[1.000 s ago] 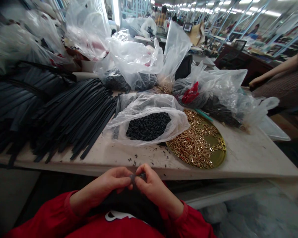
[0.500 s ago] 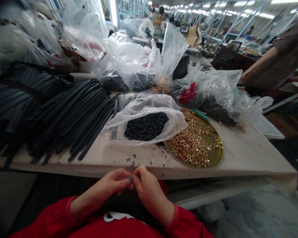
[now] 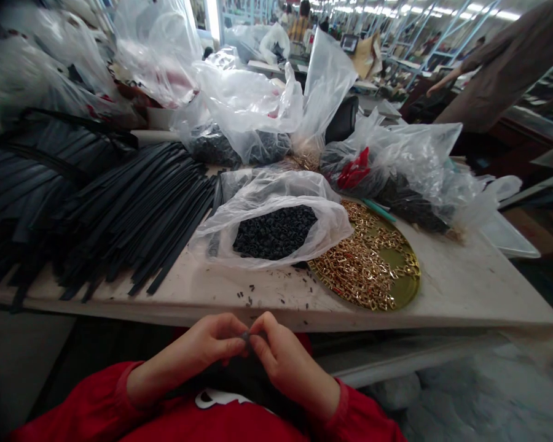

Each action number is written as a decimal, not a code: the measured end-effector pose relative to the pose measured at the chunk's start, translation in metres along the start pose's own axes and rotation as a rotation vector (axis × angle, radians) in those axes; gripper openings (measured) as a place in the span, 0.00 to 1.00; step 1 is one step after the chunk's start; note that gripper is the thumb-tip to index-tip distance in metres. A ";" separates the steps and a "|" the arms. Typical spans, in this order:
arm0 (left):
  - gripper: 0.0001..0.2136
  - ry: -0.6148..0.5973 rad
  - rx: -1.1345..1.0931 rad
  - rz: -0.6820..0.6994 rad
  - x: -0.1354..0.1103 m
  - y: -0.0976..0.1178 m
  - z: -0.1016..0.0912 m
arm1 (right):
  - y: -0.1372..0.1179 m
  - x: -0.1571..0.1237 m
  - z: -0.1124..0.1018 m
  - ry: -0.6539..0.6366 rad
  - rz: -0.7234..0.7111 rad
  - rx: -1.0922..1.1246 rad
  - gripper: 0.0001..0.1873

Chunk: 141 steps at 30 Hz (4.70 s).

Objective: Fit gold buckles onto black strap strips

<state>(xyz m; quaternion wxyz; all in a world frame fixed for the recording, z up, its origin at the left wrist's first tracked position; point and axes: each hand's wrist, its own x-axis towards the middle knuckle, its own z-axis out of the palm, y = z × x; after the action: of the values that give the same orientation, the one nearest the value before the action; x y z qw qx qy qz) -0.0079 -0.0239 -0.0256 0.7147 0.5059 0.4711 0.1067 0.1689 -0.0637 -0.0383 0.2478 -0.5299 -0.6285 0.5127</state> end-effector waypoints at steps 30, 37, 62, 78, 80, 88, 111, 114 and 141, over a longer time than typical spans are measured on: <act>0.07 0.487 1.094 0.377 0.038 0.007 -0.038 | 0.040 0.054 -0.020 0.427 -0.093 -0.685 0.17; 0.12 0.705 1.203 0.377 0.032 0.004 -0.075 | 0.071 0.069 -0.023 0.664 -0.303 -0.916 0.19; 0.11 0.830 1.106 -0.012 0.039 0.070 -0.150 | 0.060 0.058 -0.022 0.798 -0.388 -0.479 0.11; 0.12 -0.027 -0.222 0.098 0.007 0.021 -0.016 | -0.012 0.084 -0.027 0.270 -0.166 -0.027 0.14; 0.12 0.029 -0.264 0.059 0.013 0.023 -0.018 | -0.012 0.097 -0.048 0.410 -0.168 -0.385 0.13; 0.11 0.096 -0.356 -0.006 0.022 0.030 -0.027 | 0.001 0.157 -0.082 0.378 -0.015 -1.009 0.06; 0.12 0.117 -0.293 0.062 0.017 0.035 -0.024 | -0.006 0.137 -0.086 0.508 -0.074 -0.584 0.01; 0.13 0.143 -0.223 0.127 0.018 0.040 -0.026 | -0.011 0.126 -0.074 0.460 -0.094 -0.399 0.04; 0.17 0.121 -0.254 0.255 0.024 0.039 -0.037 | -0.036 0.075 -0.015 0.365 -0.396 -0.142 0.02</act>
<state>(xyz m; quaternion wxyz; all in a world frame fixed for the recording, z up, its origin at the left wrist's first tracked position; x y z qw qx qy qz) -0.0109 0.0328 -0.0085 0.7241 0.4597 0.4279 0.2852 0.1435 0.0143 -0.0177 0.4143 -0.4962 -0.6994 0.3050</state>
